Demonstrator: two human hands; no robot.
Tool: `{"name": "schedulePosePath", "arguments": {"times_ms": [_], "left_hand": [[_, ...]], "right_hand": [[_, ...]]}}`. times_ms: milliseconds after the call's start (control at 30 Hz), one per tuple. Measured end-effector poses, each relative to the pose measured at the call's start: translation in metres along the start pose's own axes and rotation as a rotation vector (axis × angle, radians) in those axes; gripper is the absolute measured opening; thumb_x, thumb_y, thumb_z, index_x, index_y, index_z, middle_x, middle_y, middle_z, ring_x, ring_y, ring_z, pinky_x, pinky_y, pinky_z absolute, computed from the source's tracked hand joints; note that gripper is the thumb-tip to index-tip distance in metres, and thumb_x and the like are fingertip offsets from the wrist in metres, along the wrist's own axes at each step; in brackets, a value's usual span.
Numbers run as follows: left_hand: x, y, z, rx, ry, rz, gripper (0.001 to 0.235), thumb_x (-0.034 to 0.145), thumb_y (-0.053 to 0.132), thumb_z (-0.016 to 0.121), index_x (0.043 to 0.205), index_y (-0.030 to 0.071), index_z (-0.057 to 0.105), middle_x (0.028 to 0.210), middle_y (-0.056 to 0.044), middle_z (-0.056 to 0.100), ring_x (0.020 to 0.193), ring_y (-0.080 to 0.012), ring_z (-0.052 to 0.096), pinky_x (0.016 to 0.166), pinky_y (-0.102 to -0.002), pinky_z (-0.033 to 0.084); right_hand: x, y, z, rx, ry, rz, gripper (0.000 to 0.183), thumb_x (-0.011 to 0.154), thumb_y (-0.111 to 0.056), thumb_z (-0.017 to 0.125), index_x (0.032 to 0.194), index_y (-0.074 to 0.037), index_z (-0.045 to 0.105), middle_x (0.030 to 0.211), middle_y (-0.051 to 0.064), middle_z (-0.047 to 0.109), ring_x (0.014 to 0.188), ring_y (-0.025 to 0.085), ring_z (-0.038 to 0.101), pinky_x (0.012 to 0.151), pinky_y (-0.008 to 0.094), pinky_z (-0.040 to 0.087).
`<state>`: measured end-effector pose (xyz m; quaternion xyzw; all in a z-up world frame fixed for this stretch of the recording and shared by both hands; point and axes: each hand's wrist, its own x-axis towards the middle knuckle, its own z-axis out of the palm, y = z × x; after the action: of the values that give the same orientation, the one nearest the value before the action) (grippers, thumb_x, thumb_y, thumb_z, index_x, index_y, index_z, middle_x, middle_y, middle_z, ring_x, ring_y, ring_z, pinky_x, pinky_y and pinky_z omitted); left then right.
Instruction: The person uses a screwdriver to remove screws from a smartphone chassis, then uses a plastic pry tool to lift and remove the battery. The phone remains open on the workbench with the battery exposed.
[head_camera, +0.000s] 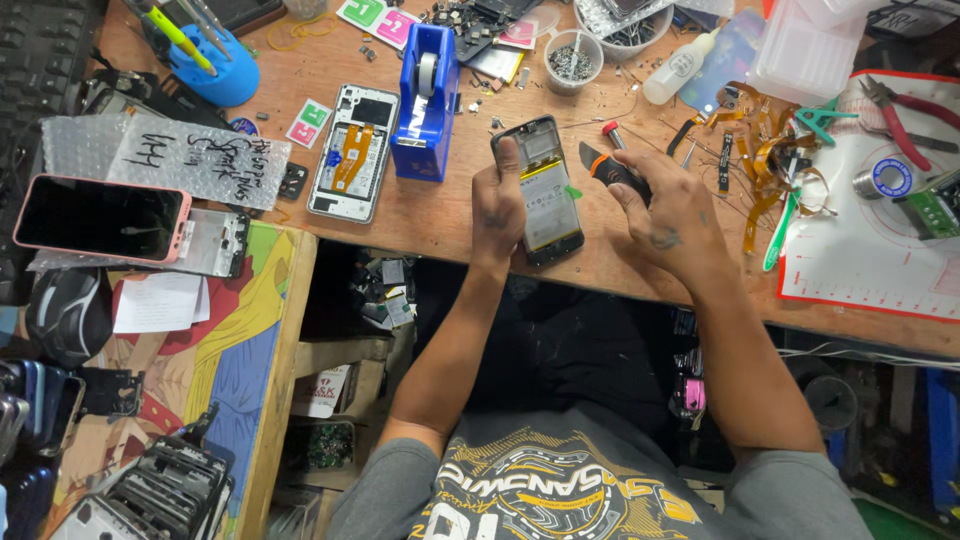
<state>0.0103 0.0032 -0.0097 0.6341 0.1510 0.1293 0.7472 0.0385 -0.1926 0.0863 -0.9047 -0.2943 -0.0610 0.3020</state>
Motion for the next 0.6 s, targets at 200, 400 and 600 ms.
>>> {"name": "schedulePosePath", "arguments": {"times_ms": [200, 400, 600], "left_hand": [[0.006, 0.024, -0.006, 0.237, 0.186, 0.225, 0.038, 0.093, 0.023, 0.067, 0.122, -0.003, 0.065, 0.099, -0.014, 0.074, 0.087, -0.0197, 0.072, 0.078, -0.033, 0.058], [-0.011, 0.036, -0.014, 0.475, 0.238, 0.385, 0.034, 0.092, 0.011, 0.069, 0.124, -0.001, 0.065, 0.118, -0.019, 0.067, 0.110, -0.0332, 0.068, 0.095, -0.040, 0.055], [-0.017, 0.048, -0.016, 0.839, 0.131, 0.286, 0.030, 0.089, 0.014, 0.071, 0.116, 0.002, 0.068, 0.111, -0.018, 0.061, 0.108, -0.0367, 0.060, 0.097, -0.046, 0.046]], "right_hand": [[-0.019, 0.007, 0.013, 0.374, -0.003, 0.333, 0.039, 0.096, -0.007, 0.070, 0.133, -0.003, 0.059, 0.085, 0.015, 0.069, 0.068, 0.015, 0.069, 0.061, 0.029, 0.054], [-0.039, 0.022, 0.030, 0.871, 0.022, 0.274, 0.027, 0.102, 0.004, 0.063, 0.130, 0.003, 0.062, 0.099, 0.012, 0.069, 0.075, 0.017, 0.068, 0.064, 0.027, 0.052], [-0.044, 0.048, 0.023, 1.649, -0.151, 0.500, 0.056, 0.075, 0.011, 0.061, 0.131, 0.009, 0.060, 0.109, 0.019, 0.071, 0.091, 0.029, 0.075, 0.086, 0.035, 0.063]]}}
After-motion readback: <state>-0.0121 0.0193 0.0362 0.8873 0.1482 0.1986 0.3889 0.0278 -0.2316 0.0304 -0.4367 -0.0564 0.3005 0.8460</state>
